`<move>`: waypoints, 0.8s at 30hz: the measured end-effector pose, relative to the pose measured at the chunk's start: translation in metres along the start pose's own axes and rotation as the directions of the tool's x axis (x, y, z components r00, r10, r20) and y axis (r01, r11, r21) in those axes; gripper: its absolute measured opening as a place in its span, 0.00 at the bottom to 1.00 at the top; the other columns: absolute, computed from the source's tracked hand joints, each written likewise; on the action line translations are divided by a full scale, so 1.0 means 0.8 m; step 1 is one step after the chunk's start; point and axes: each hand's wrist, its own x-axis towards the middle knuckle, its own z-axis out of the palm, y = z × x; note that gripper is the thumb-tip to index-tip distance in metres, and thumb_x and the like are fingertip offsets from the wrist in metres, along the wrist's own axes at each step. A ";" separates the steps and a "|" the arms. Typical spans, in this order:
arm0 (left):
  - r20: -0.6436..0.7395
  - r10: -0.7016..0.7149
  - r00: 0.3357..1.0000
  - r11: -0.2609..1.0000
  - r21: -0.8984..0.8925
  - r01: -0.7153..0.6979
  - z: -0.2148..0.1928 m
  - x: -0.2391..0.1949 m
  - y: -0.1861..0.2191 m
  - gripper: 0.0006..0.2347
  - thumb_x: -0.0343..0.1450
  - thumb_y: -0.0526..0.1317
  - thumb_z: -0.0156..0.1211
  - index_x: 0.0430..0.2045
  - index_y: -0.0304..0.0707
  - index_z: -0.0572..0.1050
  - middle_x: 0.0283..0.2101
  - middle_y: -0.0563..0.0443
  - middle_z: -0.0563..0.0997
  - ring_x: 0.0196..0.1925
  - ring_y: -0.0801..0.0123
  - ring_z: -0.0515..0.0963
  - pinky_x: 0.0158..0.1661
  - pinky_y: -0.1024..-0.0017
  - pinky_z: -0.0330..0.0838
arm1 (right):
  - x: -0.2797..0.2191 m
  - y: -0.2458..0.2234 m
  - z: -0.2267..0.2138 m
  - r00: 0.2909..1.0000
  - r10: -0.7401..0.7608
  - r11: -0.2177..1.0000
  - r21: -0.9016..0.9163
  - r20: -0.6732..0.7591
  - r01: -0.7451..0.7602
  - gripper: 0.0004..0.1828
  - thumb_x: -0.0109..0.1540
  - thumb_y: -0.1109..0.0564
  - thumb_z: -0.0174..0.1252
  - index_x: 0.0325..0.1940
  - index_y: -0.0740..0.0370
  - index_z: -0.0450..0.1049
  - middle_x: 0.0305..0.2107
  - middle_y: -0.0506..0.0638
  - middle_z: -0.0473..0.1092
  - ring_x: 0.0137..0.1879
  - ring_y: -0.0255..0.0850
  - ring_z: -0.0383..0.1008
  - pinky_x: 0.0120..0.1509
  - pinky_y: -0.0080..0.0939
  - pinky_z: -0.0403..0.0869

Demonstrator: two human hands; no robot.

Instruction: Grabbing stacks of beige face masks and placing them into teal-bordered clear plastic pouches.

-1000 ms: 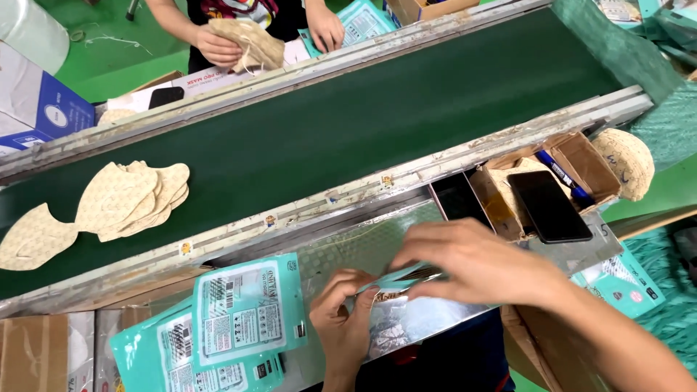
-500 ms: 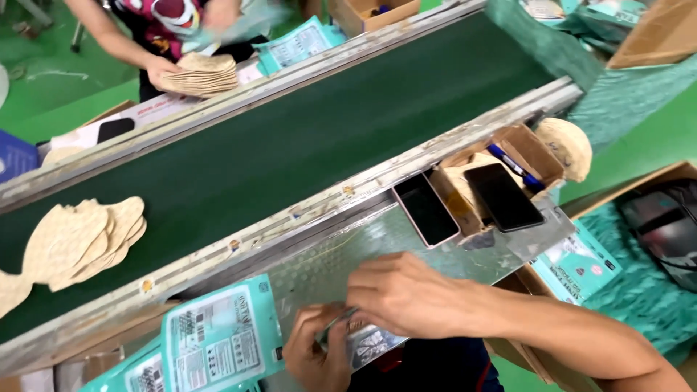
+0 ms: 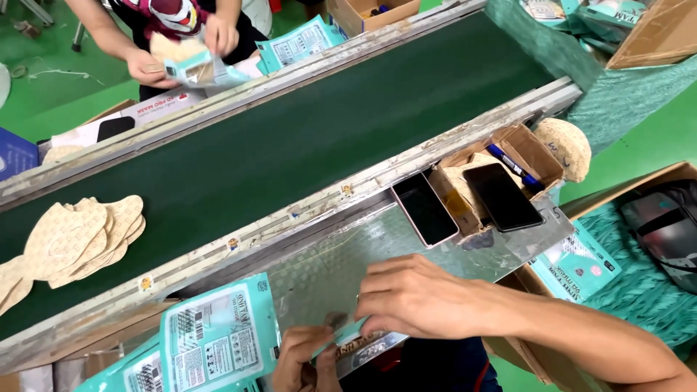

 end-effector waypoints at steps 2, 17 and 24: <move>-0.048 -0.068 0.997 0.998 -0.015 0.067 -0.010 -0.002 0.000 0.02 0.71 0.30 0.62 0.29 0.30 0.77 0.34 0.42 0.83 0.37 0.65 0.83 0.39 0.72 0.79 | -0.004 0.006 -0.004 1.000 -0.004 1.000 -0.011 -0.015 0.003 0.12 0.61 0.52 0.67 0.36 0.64 0.77 0.32 0.52 0.74 0.39 0.47 0.74 0.39 0.46 0.74; -0.111 -0.170 0.979 0.985 -0.056 0.164 -0.016 0.024 0.030 0.01 0.72 0.26 0.59 0.33 0.25 0.78 0.37 0.40 0.83 0.39 0.66 0.80 0.41 0.75 0.74 | -0.015 0.033 -0.015 0.987 0.157 0.983 0.097 -0.018 -0.154 0.11 0.57 0.52 0.69 0.36 0.63 0.81 0.26 0.50 0.74 0.36 0.45 0.73 0.39 0.46 0.72; -0.098 -0.204 0.974 0.979 -0.042 0.200 -0.029 0.024 0.024 0.02 0.73 0.28 0.60 0.31 0.25 0.78 0.36 0.40 0.82 0.38 0.66 0.79 0.38 0.74 0.72 | -0.020 0.040 -0.010 0.951 0.306 0.941 0.163 -0.031 -0.298 0.09 0.55 0.52 0.71 0.34 0.59 0.85 0.26 0.48 0.76 0.33 0.41 0.76 0.34 0.42 0.72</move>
